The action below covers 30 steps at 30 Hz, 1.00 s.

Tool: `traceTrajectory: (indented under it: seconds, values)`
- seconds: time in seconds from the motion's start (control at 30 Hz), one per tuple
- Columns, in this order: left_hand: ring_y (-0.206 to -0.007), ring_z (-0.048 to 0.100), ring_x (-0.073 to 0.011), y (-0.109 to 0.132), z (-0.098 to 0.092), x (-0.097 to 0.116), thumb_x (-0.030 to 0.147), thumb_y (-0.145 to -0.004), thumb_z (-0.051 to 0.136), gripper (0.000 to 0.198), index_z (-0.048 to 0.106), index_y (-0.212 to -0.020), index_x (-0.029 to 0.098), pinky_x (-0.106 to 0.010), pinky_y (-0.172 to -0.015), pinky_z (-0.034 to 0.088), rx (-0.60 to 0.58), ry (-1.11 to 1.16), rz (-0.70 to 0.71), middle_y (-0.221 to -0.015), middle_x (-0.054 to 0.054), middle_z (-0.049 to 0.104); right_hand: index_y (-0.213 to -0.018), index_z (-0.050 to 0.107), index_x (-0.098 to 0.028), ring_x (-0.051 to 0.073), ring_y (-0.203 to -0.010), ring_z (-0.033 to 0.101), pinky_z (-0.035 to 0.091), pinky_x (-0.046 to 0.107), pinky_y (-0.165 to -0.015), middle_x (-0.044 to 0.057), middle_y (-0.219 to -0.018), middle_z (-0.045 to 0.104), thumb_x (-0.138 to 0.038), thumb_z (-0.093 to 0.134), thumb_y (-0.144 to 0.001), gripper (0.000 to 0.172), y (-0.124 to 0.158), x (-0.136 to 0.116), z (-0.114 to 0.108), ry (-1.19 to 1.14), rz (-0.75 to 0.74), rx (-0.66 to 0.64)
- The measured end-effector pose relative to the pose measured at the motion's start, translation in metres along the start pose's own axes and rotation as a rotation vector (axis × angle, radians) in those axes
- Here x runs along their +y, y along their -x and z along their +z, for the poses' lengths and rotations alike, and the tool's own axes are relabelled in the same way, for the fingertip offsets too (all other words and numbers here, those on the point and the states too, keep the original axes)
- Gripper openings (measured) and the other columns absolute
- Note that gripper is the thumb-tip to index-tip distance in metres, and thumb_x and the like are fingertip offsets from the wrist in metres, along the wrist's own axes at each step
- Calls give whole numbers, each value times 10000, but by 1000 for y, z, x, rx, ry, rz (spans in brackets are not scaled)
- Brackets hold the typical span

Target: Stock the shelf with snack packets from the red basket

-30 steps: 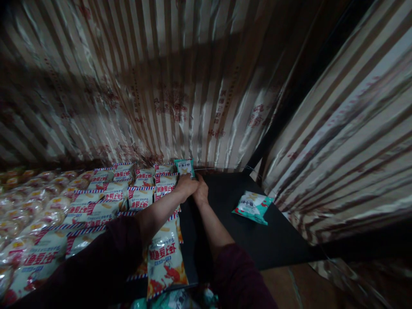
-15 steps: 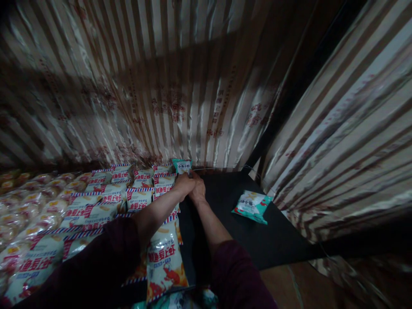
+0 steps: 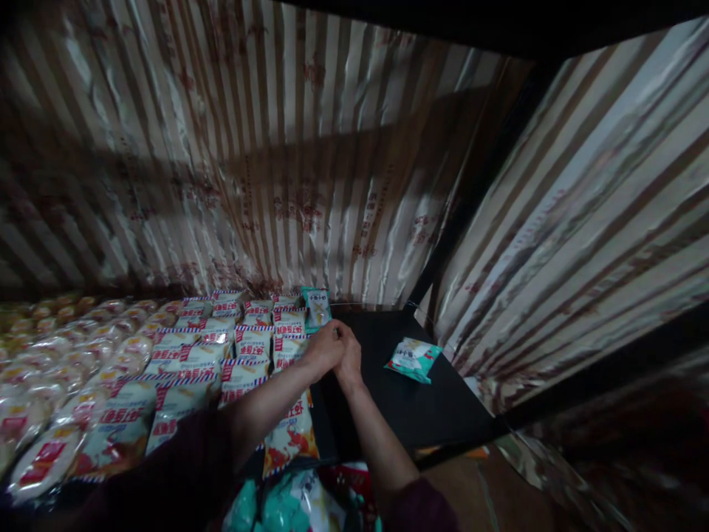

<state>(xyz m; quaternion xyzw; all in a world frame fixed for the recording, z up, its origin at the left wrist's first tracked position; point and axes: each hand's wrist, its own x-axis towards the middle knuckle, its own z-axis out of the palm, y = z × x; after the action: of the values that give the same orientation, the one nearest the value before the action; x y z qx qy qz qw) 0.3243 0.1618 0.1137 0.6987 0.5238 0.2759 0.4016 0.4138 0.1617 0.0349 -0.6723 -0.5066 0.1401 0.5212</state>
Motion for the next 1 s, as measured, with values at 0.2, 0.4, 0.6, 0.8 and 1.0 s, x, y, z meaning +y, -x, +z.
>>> traceTrajectory:
  seconds: [0.2, 0.4, 0.6, 0.8, 1.0]
  values:
    - [-1130, 580, -245, 105, -21, -1, 146, -811, 464, 370, 588, -1158, 108, -338, -975, 455, -12, -84, 69, -1173, -159, 634, -978, 673, -202, 237, -973, 642, 489, 399, -925, 73, -1012, 701, -245, 480, -699, 341, 82, -29, -23, -92, -19, -67]
    - [-1444, 105, -302, 211, -35, -71, 270, -871, 440, 479, 483, -1331, 144, -518, -1160, 192, 128, -392, 436, -1530, -121, 283, -1220, 579, -187, 261, -1261, 470, 354, 492, -1066, 133, -1344, 533, -334, 424, -842, 434, 191, -42, -36, 153, -141, -14]
    - [-1439, 99, -318, 262, -40, -141, 288, -825, 539, 615, 383, -1414, 204, -560, -1145, 186, 131, -626, 381, -1552, -128, 198, -1396, 397, -159, 292, -1395, 258, 282, 549, -1086, 160, -1494, 331, -455, 297, -935, 557, 252, -42, -25, 347, -110, 76]
    - [-1440, 57, -321, 249, -75, -158, 308, -839, 538, 637, 343, -1438, 210, -561, -1154, 136, 301, -720, 299, -1556, -121, 167, -1410, 396, -217, 301, -1442, 83, 257, 557, -1089, 95, -1557, 222, -380, 325, -939, 503, 218, -64, -1, 525, -289, -70]
    - [-1443, 42, -318, 211, -114, -177, 363, -872, 503, 573, 378, -1420, 246, -551, -1154, 118, 425, -736, 189, -1557, -100, 189, -1399, 422, -249, 346, -1430, 105, 298, 578, -1048, 87, -1556, 226, -423, 362, -924, 509, 182, -64, 27, 608, -227, -169]
